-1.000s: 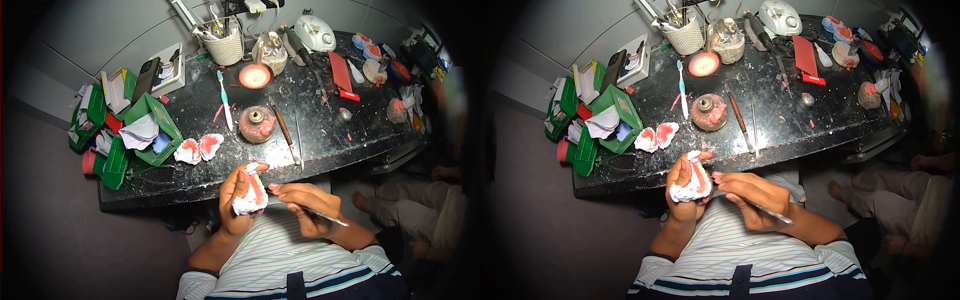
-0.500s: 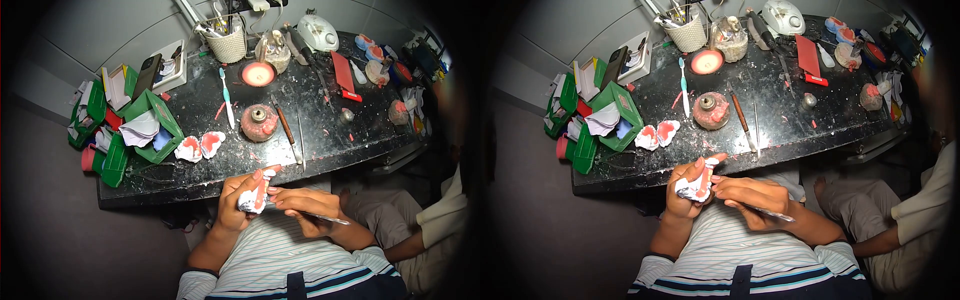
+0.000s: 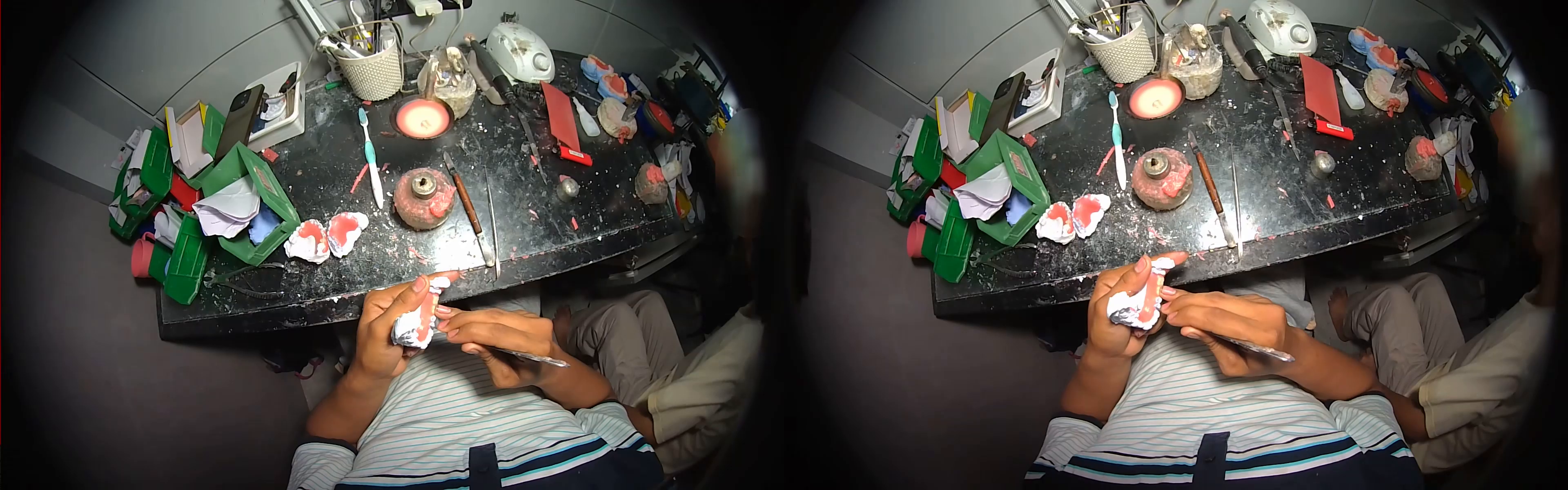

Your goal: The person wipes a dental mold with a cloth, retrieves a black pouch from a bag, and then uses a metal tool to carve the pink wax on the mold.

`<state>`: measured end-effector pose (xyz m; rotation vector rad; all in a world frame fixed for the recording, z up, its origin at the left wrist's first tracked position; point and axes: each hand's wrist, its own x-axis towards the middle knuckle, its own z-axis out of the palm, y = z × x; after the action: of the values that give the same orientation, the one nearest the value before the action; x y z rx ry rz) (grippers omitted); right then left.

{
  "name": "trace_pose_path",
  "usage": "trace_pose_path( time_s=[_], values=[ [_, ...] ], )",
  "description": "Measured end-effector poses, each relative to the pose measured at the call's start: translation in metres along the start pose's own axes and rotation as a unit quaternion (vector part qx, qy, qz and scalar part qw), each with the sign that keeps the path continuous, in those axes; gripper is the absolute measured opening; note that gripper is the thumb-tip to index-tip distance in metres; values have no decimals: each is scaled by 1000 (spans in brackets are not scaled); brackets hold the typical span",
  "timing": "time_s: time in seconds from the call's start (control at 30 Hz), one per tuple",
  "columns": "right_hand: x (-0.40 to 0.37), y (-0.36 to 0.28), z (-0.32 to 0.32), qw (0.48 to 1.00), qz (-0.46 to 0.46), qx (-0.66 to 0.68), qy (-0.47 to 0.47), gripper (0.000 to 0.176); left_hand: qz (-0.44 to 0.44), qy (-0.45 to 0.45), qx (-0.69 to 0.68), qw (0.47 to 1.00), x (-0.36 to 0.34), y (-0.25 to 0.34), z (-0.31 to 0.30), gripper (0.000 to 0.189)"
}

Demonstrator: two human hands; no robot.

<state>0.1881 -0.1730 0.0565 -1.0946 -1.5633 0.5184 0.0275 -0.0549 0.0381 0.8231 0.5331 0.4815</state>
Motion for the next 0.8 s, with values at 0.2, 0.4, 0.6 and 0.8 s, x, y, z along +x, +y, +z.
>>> trace_pose_path(
  time_s=[0.2,0.4,0.6,0.8],
  values=[
    [0,2,0,1000,7,17,-4,15,8,3,21,1000,0,0,-1,51],
    [1,1,0,1000,17,14,7,16,14,12,25,1000,1,-2,-2,51],
    [0,1,0,1000,17,10,8,16,10,1,18,1000,1,-3,-5,51],
    [1,1,0,1000,23,10,7,17,10,-3,17,1000,2,-3,-6,51]
  ],
)
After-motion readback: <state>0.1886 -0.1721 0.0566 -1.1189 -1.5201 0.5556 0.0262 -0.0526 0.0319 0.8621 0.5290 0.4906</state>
